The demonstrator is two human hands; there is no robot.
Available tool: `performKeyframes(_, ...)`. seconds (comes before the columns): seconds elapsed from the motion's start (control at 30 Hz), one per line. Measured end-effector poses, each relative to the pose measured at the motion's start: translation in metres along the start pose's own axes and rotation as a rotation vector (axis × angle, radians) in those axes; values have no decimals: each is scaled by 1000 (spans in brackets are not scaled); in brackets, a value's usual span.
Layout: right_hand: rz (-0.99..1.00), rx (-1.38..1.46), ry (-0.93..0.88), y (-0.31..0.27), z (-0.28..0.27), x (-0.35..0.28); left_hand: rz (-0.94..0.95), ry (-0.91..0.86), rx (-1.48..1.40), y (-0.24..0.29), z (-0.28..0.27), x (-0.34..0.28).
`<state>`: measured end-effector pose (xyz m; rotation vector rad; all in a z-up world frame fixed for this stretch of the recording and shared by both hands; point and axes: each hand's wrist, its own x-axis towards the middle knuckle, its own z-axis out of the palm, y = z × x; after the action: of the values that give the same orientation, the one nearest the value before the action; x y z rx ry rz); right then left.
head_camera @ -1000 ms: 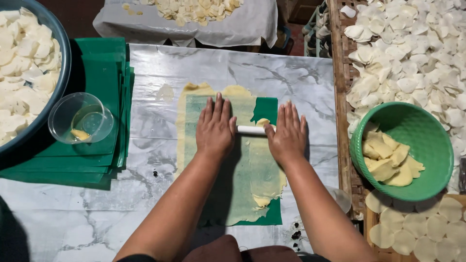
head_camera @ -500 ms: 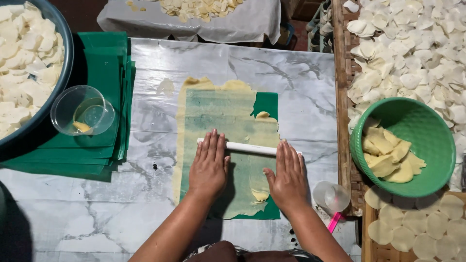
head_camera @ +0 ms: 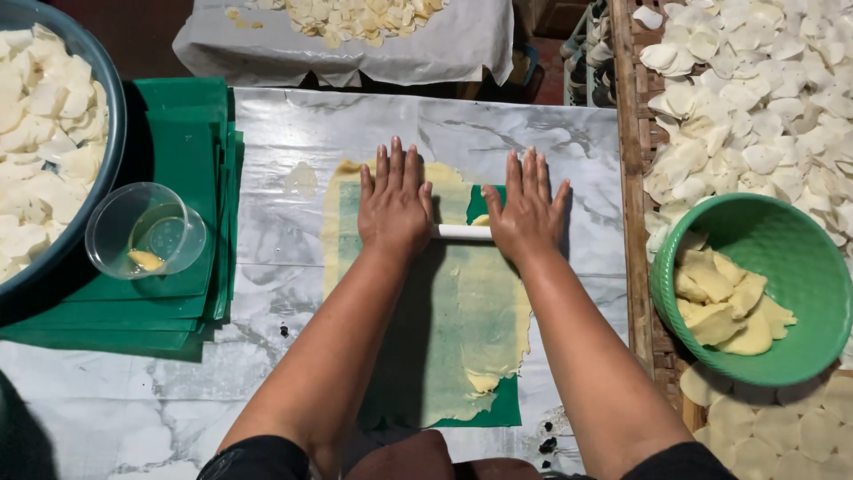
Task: Roll out a thin sheet of dough or paste using a small rolling pin on a flat surface.
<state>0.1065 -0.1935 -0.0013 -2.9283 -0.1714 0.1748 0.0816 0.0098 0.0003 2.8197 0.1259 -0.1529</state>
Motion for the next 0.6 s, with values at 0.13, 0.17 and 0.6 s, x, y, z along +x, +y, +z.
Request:
performKeyframes(0.13,-18,-9,61,-5,-6,0,-30,-12,-1,3,-8,3)
performKeyframes(0.17,-24,-3,88,-5,-6,-9,-19,-13,-4,5,-12,-7)
performKeyframes(0.6,-219,71,162,24,31,-136,103,30,80,-10,27,-137)
